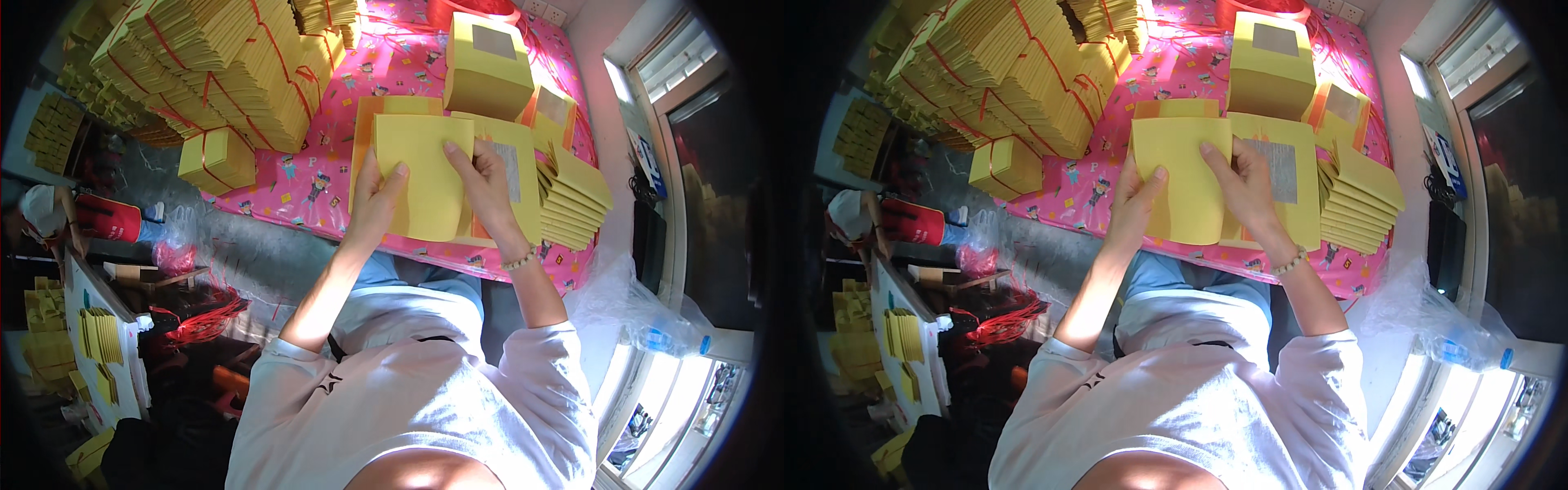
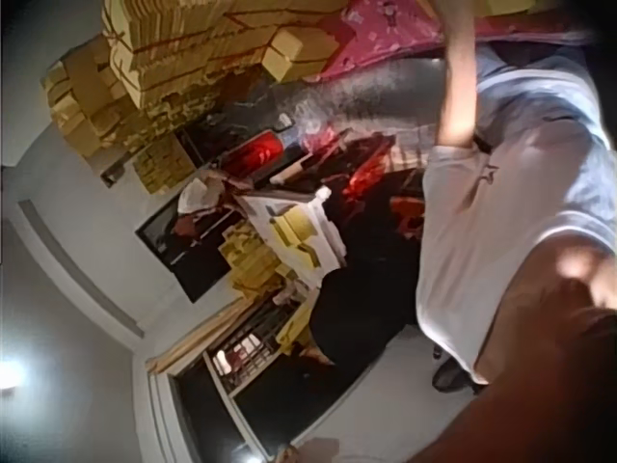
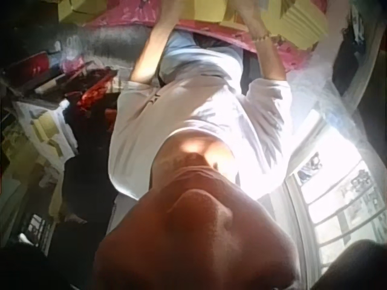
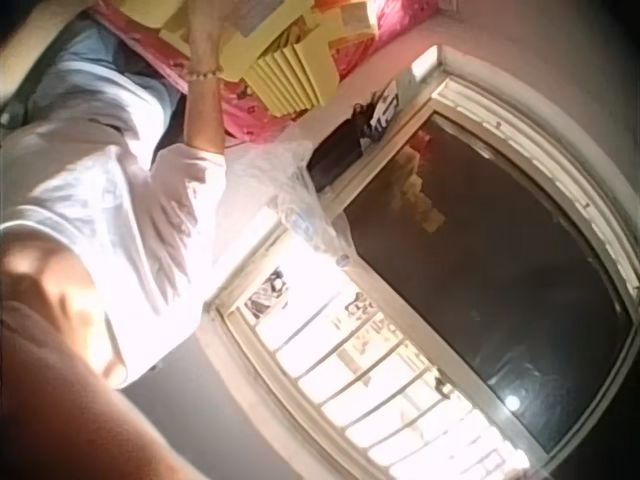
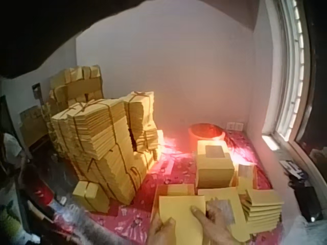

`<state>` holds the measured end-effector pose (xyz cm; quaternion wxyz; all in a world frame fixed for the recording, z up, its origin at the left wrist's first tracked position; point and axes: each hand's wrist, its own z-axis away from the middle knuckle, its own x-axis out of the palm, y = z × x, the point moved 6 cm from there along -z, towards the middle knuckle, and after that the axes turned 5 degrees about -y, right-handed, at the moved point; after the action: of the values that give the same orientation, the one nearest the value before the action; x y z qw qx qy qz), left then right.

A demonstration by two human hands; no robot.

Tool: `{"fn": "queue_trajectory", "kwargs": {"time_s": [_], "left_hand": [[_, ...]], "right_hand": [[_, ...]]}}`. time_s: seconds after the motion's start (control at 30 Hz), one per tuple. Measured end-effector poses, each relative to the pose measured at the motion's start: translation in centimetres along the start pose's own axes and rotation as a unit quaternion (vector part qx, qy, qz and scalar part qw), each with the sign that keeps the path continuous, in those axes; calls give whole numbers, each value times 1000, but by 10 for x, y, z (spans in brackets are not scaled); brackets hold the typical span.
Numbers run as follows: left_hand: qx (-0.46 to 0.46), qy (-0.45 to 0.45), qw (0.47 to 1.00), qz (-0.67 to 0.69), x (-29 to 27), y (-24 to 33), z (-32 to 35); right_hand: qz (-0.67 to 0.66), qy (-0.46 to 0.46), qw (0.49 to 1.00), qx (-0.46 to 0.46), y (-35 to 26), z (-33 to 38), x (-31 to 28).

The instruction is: The person folds yellow paper sheets into small rectangular packets by hand. They repeatedly pick up a sheet, fold it in half, and place the finished packet onto a growing stack on the table.

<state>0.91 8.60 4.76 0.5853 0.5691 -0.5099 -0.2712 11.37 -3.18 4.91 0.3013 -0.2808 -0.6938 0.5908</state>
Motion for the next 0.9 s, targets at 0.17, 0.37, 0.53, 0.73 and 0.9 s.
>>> {"fn": "queue_trajectory", "kwargs": {"time_s": [0.17,0.37,0.53,0.73,0.9], "left_hand": [[-35,-22,999,-6,-6,-9,5],[-49,14,999,19,-11,-16,11],[-62,28,997,24,-19,-16,14],[-30,62,998,10,-25,-13,17],[-14,72,997,-24,-27,-10,18]], "right_hand": [[-9,0,1000,2,12,-9,-14],[17,-29,997,69,6,-1,-6],[95,-114,981,127,9,13,2],[103,-162,971,140,8,13,9],[80,-166,977,107,12,15,13]]}}
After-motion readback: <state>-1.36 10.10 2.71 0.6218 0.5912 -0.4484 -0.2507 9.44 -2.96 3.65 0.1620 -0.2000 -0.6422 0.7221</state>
